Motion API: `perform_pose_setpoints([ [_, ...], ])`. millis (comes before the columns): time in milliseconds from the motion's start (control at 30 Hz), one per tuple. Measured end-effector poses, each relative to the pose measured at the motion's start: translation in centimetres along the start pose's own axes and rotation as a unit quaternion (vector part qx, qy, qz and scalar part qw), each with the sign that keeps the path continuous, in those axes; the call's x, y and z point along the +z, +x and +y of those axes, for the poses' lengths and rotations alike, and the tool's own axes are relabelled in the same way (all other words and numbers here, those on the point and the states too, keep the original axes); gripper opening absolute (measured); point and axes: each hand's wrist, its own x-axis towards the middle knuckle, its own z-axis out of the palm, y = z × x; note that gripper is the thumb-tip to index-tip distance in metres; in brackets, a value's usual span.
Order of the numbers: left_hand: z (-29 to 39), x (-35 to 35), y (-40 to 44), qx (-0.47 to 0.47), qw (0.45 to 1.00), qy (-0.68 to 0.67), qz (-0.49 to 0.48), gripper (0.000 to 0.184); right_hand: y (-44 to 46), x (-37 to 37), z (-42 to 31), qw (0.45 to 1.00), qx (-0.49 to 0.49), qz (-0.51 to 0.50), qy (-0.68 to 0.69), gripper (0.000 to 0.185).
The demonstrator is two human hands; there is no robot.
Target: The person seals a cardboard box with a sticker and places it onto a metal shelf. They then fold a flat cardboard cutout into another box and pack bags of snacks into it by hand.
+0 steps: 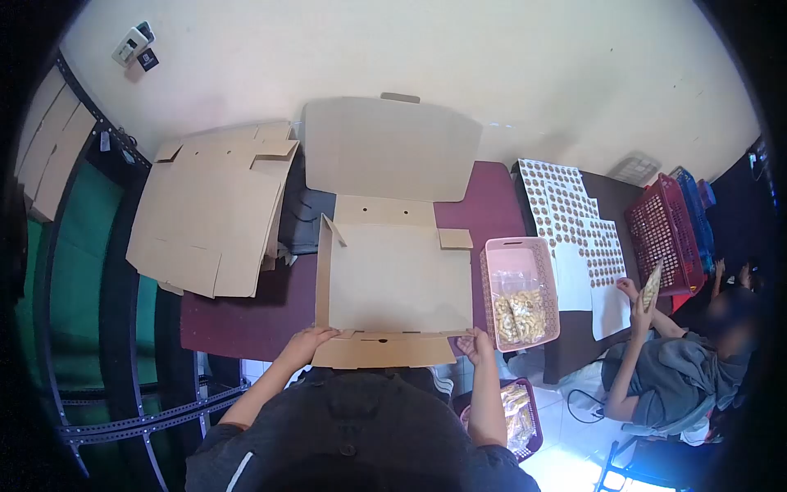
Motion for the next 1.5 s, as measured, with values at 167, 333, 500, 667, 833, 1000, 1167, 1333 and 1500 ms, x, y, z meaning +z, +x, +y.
perform_pose_setpoints([
  [167, -0.4, -0.4, 0.1, 0.024, 0.999, 0.039, -0.009, 0.045, -0.6, 0.9, 0.2, 0.996, -0.001, -0.054, 0.071, 0.010],
  [333, -0.4, -0.8, 0.2, 0.025, 0.999, 0.032, -0.030, 0.047, -0.7, 0.7, 0.3, 0.992, -0.013, -0.051, 0.116, 0.014],
  [500, -0.4, -0.8, 0.5, 0.035, 0.997, 0.041, -0.056, 0.047, -0.8, 1.0, 0.0, 0.993, -0.019, -0.073, 0.093, 0.025],
  [667, -0.1, -0.5, 0.9, 0.027, 0.997, 0.065, -0.043, 0.048, -2.6, 1.7, -0.1, 0.970, -0.089, -0.049, -0.219, 0.033],
  [833, 1.4, -1.6, 0.6, 0.041, 0.999, 0.024, -0.006, 0.052, -2.2, 2.5, 1.8, 0.897, -0.209, -0.171, -0.349, 0.044],
  [1000, 2.6, -1.7, 0.6, 0.010, 0.989, -0.125, 0.085, 0.070, -5.3, 4.7, -0.4, 0.818, -0.207, -0.185, -0.503, 0.038],
  [1167, 2.1, 1.3, 1.6, -0.082, 0.951, -0.160, 0.250, 0.068, -4.6, 6.7, -0.6, 0.868, -0.156, -0.134, -0.452, 0.048],
  [1333, 2.6, -0.5, 2.3, -0.159, 0.949, -0.229, 0.144, 0.064, -2.0, 8.1, 2.1, 0.803, -0.279, 0.032, -0.526, 0.047],
  [1500, 3.6, -0.1, 2.3, -0.057, 0.986, 0.038, 0.155, 0.061, -5.6, 11.7, 1.8, 0.659, -0.424, 0.191, -0.591, 0.045],
])
